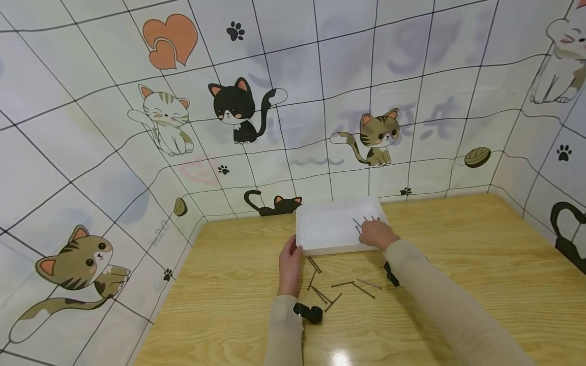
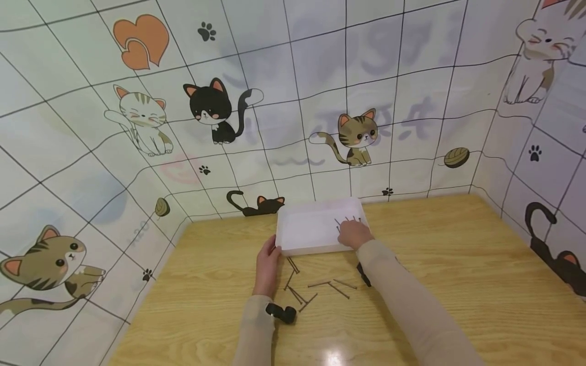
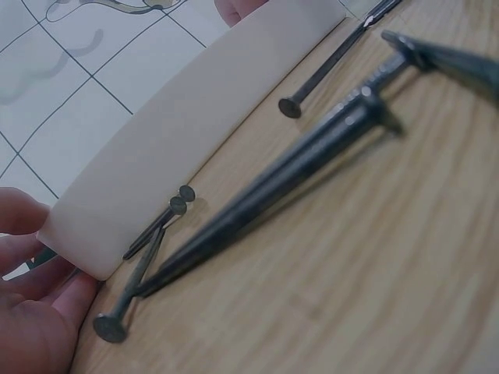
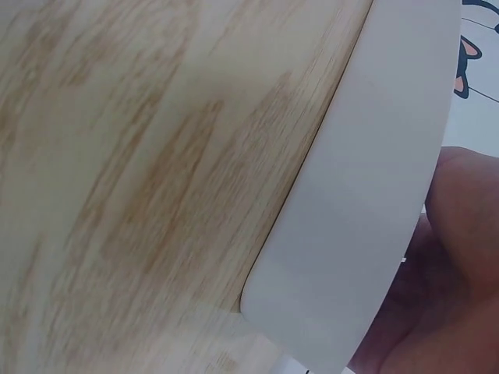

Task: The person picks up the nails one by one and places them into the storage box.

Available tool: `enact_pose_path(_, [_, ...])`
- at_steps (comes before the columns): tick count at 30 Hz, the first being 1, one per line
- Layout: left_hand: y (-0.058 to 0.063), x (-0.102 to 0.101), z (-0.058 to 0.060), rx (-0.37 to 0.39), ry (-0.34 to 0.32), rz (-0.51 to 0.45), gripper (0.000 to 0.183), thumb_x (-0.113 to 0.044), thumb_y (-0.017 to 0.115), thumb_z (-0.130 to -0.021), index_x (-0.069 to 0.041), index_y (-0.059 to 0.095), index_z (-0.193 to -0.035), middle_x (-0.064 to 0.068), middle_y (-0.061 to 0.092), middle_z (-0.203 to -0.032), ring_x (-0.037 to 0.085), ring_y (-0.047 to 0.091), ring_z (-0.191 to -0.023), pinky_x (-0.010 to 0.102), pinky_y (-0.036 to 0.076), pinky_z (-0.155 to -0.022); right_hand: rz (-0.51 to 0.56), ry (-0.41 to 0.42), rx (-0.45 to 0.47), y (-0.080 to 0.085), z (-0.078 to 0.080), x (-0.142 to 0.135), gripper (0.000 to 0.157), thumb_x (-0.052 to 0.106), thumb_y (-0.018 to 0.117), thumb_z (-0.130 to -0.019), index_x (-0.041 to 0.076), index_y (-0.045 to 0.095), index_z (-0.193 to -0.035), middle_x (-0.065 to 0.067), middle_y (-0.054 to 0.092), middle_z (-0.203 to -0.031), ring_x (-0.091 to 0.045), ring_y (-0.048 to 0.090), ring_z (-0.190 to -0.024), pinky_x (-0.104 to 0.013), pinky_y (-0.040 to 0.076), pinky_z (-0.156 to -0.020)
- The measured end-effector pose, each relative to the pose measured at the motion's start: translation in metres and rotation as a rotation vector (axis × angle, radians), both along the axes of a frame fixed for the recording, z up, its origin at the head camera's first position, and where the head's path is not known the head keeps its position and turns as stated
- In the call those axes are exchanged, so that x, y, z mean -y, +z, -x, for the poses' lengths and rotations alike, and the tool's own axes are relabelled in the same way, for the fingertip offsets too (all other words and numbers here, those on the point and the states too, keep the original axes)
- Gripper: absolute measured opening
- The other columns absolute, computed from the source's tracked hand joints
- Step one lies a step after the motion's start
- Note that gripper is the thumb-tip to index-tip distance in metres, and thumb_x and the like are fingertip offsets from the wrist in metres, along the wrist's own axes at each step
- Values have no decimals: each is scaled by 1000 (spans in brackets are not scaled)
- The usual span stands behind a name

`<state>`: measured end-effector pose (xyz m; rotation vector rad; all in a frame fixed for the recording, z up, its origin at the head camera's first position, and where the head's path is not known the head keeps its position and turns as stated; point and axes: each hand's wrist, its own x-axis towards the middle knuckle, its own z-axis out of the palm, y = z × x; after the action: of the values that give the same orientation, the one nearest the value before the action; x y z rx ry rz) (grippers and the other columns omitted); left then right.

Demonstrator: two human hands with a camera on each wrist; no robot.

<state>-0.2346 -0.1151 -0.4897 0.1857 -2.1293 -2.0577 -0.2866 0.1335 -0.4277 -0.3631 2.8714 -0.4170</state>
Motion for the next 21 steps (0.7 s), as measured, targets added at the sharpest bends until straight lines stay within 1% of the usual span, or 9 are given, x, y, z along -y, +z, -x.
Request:
enact_pose_path(5, [0, 0, 1, -8, 0, 2, 43, -17, 49, -92, -12, 42, -133, 5, 45, -131, 18, 41, -118, 36, 35, -96, 37, -38, 5, 2, 0, -2, 14, 10, 49, -83, 4, 56, -72, -6, 50, -62, -18, 42, -54, -30, 36, -47])
enact_pose_path(8, [0, 0, 2, -3, 1, -1, 43, -17, 49, -92, -11, 41, -134, 5, 44, -132, 18, 40, -119, 36, 34, -97, 45, -44, -22, 3, 1, -4, 16, 11, 49, -83, 5, 56, -70, -6, 50, -61, -17, 41, -53, -29, 35, -46])
enact_pose_path(12, [-2, -1, 3, 4, 1, 9, 44, -18, 48, -92, -11, 40, -134, 5, 43, -132, 18, 39, -121, 36, 33, -98, 37, -29, -79, 5, 0, -6, 20, 14, 49, -86, 7, 56, -68, -4, 51, -59, -17, 42, -51, -28, 34, -45])
enact_pose_path(17, [-2, -1, 3, 12, 3, 21, 43, -18, 48, -92, -13, 41, -134, 4, 43, -133, 17, 38, -121, 36, 33, -98, 91, -36, -112, 9, -3, -8, 19, 19, 51, -88, 9, 59, -75, 0, 53, -60, -16, 45, -52, -28, 34, -45])
enact_pose_path(21, [-2, 0, 3, 9, 5, 27, 43, -18, 48, -92, -13, 41, -134, 5, 43, -133, 18, 38, -121, 36, 33, -98, 139, -47, -118, 13, -9, -8, 18, 23, 52, -88, 10, 61, -78, 1, 54, -61, -16, 45, -52, -29, 34, -45])
